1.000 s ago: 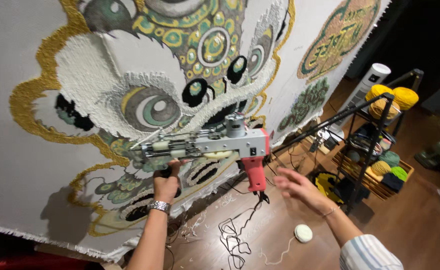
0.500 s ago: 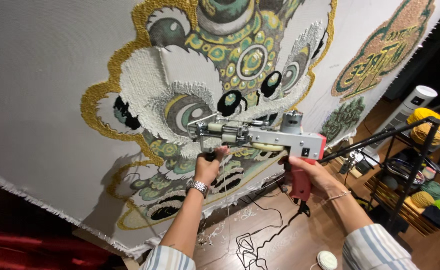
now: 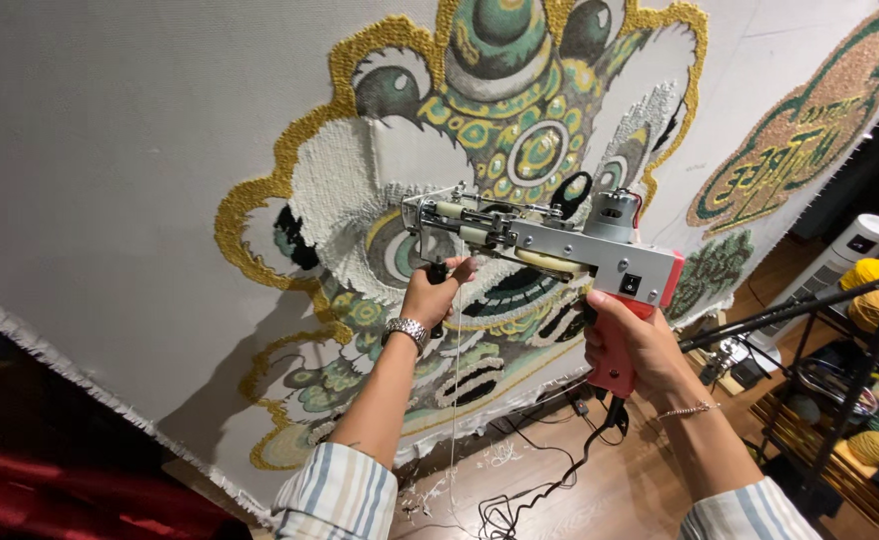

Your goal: The person uses a handheld electric tufting gun to apply white yarn into a canvas stretched on a frame. They guide the tool along the contours of a pre-printed design featuring a stylized face with large eyes and gold accents. The operator maintains a steady hand to create a dense, textured pile of yarn on the fabric surface.

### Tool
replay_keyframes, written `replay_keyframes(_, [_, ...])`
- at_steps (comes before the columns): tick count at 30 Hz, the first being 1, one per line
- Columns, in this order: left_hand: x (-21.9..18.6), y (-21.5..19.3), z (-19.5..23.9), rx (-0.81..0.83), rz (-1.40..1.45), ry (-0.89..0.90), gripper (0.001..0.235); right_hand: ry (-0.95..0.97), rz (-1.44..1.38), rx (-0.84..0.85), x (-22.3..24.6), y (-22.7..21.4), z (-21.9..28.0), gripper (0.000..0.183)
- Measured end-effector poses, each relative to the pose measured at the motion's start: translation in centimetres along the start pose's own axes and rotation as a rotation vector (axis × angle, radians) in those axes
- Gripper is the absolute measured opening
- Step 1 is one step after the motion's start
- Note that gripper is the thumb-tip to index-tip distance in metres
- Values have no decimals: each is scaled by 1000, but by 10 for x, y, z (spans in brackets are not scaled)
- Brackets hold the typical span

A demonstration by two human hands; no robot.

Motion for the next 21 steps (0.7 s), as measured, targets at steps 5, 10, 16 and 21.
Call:
replay_keyframes(5, [1, -9, -7, -16, -1, -4, 66, -51, 37, -22, 2, 15, 1, 37])
replay_keyframes(10, [-3, -15, -6, -20, -1, 9, 63, -89, 54, -15, 3, 20, 3, 39])
replay_keyframes(16, [-14, -22, -2, -22, 29, 1, 59, -146, 10, 20, 9, 29, 1, 40])
replay_keyframes(21, [-11, -25, -4, -17, 55, 0, 60, -76, 68, -32, 3, 27, 2, 39])
Point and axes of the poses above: each hand's wrist, its own z-axis away from the middle knuckle, its own y-axis out of the palm, x = y × z, the point moved 10 cm from there along -z, towards the middle knuckle, and after that the axes turned 12 degrees about -z, right-handed, at the moved point
